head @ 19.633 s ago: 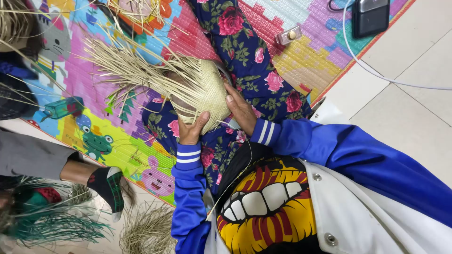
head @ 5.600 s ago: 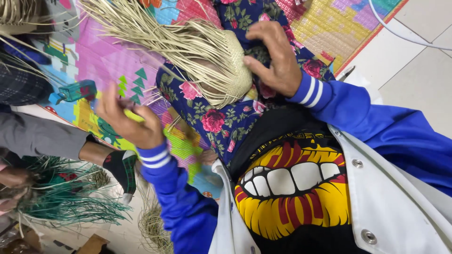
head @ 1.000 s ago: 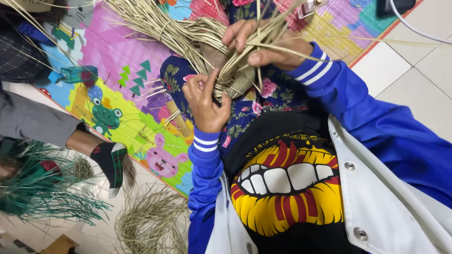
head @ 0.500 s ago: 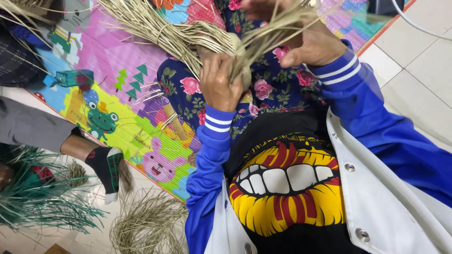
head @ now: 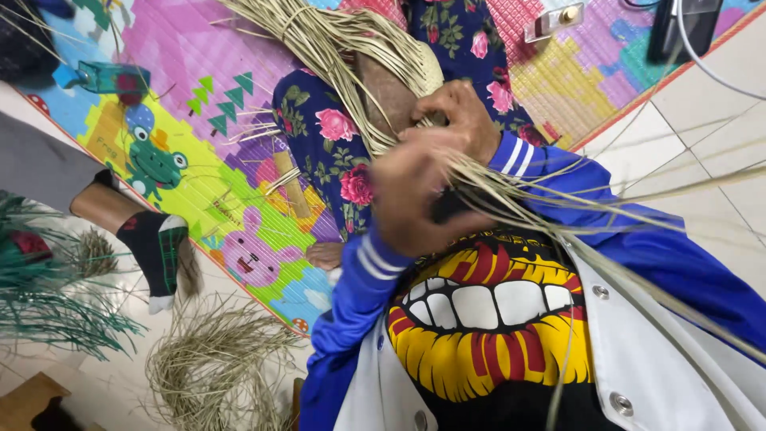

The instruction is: Weaving dried straw strands into a circular structure

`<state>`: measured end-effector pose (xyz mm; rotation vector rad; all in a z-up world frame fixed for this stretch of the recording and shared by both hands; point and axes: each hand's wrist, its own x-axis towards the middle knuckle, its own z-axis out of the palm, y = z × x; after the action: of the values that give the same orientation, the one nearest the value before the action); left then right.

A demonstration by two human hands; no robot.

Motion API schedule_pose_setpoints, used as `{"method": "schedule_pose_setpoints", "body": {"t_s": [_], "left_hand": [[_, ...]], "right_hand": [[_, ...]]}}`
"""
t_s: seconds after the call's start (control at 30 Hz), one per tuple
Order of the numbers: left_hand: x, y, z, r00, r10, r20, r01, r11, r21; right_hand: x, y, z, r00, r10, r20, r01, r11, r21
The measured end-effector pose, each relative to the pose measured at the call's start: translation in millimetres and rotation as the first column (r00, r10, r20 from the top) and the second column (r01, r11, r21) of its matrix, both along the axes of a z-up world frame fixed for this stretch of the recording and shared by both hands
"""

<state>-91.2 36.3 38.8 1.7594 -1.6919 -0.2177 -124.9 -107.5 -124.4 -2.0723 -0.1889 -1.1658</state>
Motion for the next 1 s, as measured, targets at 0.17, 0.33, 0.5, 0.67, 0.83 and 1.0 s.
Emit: {"method": "schedule_pose_setpoints", "body": {"t_s": [0.17, 0.33, 0.5, 0.67, 0.83, 1.0], "left_hand": [[49, 34, -47, 0.754, 0.624, -0.205, -0.649, 0.756, -0.087], [43, 28, -77, 0.816, 0.560, -0.147, -0.564, 0.826, 0.014], [45, 27, -96, 0.830, 0.548, -0.106, -0.549, 0.835, 0.015], [46, 27, -113, 0.850, 0.513, -0.121, -0.522, 0.852, -0.054], [45, 32, -121, 0.861, 0.508, -0.012, -0.506, 0.857, -0.094], [45, 22, -114, 0.854, 0.521, 0.020, -0.511, 0.844, -0.159]], "right_hand": [[-3, 9, -21, 0.998, 0.014, -0.061, -0.013, 1.000, 0.013], [-14, 6, 10, 1.000, -0.008, -0.012, 0.007, 0.998, -0.062], [-13, 11, 19, 0.996, -0.075, 0.041, 0.078, 0.994, -0.081], [-14, 10, 20, 0.995, -0.094, 0.034, 0.098, 0.986, -0.133], [15, 8, 38, 0.988, -0.152, -0.015, 0.149, 0.983, -0.111], [2, -1, 31, 0.996, -0.067, -0.059, 0.059, 0.989, -0.135]]}}
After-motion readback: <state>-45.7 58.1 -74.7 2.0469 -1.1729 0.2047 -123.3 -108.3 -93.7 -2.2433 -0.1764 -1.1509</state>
